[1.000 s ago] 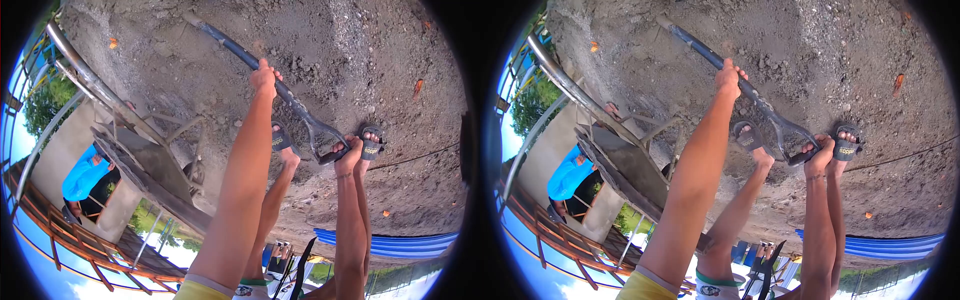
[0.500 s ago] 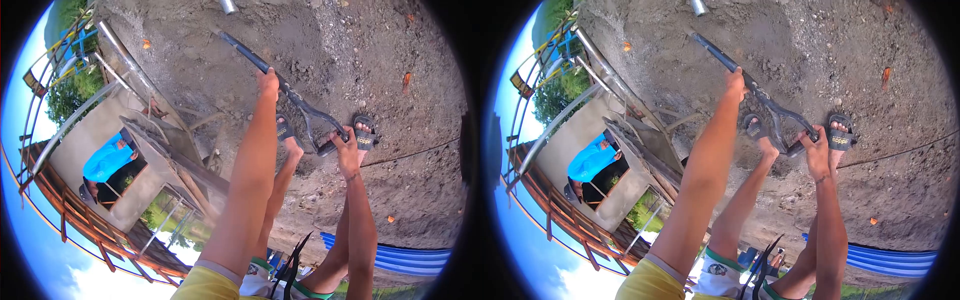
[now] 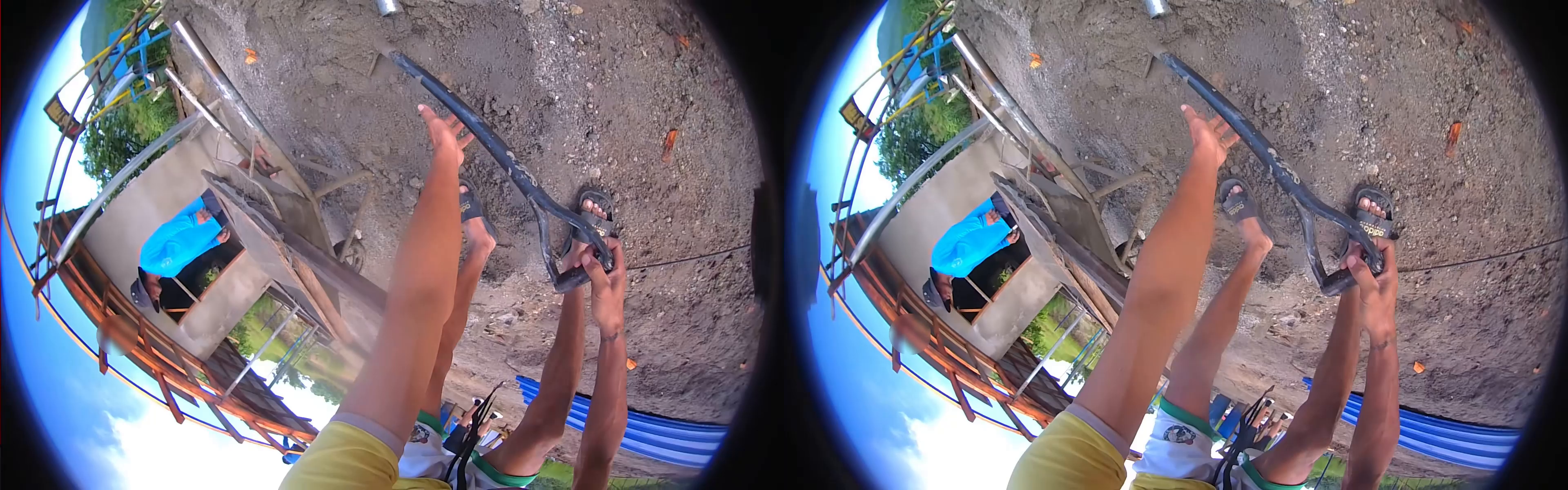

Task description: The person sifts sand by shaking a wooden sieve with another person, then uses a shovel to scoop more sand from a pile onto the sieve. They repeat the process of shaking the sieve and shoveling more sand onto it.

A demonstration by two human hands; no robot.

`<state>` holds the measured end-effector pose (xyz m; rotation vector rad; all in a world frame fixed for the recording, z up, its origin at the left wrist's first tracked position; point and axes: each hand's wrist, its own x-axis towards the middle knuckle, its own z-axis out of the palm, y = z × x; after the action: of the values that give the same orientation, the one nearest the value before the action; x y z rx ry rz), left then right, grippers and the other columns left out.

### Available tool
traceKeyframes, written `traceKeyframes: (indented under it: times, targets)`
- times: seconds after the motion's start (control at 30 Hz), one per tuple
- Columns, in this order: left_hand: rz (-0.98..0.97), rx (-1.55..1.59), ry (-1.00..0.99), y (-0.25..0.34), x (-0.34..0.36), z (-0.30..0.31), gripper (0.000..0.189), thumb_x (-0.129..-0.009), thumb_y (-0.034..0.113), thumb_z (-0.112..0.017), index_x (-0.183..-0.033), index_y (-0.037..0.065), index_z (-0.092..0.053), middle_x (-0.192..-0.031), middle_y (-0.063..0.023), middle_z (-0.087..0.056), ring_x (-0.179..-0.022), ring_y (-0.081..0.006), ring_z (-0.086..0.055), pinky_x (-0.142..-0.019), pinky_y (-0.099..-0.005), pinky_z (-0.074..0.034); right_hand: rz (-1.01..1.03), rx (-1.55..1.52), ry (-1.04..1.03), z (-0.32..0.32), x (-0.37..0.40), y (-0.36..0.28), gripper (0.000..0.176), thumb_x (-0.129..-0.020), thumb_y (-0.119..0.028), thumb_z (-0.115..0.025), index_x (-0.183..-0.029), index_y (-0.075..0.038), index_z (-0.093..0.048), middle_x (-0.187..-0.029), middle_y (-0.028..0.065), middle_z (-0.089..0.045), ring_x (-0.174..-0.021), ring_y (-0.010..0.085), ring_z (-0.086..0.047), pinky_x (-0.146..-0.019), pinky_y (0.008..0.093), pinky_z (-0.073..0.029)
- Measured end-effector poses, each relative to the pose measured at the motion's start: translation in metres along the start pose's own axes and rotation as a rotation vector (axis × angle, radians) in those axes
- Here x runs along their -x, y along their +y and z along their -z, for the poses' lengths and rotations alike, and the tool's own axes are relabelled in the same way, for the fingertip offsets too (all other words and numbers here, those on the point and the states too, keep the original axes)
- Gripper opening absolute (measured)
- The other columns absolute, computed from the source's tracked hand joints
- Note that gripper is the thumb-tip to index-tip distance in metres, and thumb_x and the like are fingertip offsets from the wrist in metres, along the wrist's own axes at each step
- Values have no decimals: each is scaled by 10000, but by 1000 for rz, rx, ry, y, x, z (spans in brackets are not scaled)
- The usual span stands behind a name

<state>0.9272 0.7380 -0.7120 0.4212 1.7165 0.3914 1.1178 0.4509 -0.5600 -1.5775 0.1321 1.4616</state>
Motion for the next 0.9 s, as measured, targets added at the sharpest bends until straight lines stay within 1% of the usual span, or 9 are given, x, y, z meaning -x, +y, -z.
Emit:
traceKeyframes:
  times: [0.07, 0.17, 0.2, 0.3, 0.37, 0.43, 0.6, 0.83, 0.9]
  targets:
    - [-10, 58, -43, 8, -19, 0, 940, -909, 697, -246, -1486, 46, 110, -1431, -261, -285, -1237, -387, -399, -983, -608, -365, -4, 9, 13, 22, 16, -2, 256, -856, -169, -628, -1005, -46, -460, -838, 37, -517, -802, 137, -535, -769, 309, -449]
    - [53, 106, -109, 4, -38, -11, 995, -879, 733, -297, -1487, 24, 48, -1390, -264, -309, -1221, -387, -415, -978, -612, -375, -2, 16, 40, 65, 51, -12, 239, -853, -146, -621, -993, -48, -453, -805, 41, -501, -770, 143, -509, -771, 317, -444]
    - [99, 234, -167, -4, -39, -17, 899, -864, 683, -461, -1405, 4, -229, -1235, -242, -451, -1094, -353, -512, -949, -558, -435, -17, 13, 87, 78, 66, -13, 230, -848, -139, -622, -978, -49, -455, -796, 42, -502, -751, 141, -503, -762, 312, -437]
    - [262, 235, -193, -52, -28, -34, 536, -871, 523, -601, -1060, 38, -470, -917, -123, -557, -811, -246, -577, -777, -438, -524, -29, 24, 232, 111, 111, -8, 199, -840, -119, -617, -940, -51, -458, -766, 42, -498, -704, 137, -486, -737, 299, -419]
    - [317, 398, -155, -96, -5, -45, 327, -869, 338, -653, -783, 96, -451, -685, -27, -505, -597, -167, -494, -590, -344, -484, -14, 43, 329, 123, 140, 14, 172, -847, -109, -603, -925, -55, -460, -737, 39, -486, -689, 133, -477, -727, 295, -410]
    - [357, 376, -53, -118, 33, -54, 290, -880, 265, -608, -709, 110, -432, -626, -4, -441, -542, -144, -448, -524, -316, -428, 64, 17, 569, 128, 171, 37, 139, -860, -105, -573, -895, -58, -447, -694, 35, -485, -641, 108, -456, -652, 264, -402]
    - [473, 280, -80, -182, 114, -51, 223, -863, 242, -617, -742, 105, -488, -626, 1, -485, -515, -136, -481, -476, -297, -435, 167, 92, 968, 144, 261, 65, 104, -864, -69, -518, -934, -54, -442, -625, 5, -456, -536, 74, -420, -497, 229, -363]
    - [462, 145, -146, -198, 255, -53, 224, -868, 233, -617, -748, 84, -501, -635, -14, -493, -531, -146, -504, -489, -316, -461, -19, 134, 1196, 179, 396, 64, 222, -837, -30, -477, -1059, -25, -473, -633, 12, -445, -505, 80, -414, -436, 230, -352]
    - [488, 149, -138, -205, 283, -56, 177, -846, 189, -631, -866, 85, -489, -660, -14, -506, -503, -130, -501, -449, -295, -443, 15, 197, 1175, 193, 439, 67, 237, -847, -42, -476, -1082, -17, -473, -634, 14, -449, -513, 82, -420, -437, 233, -355]
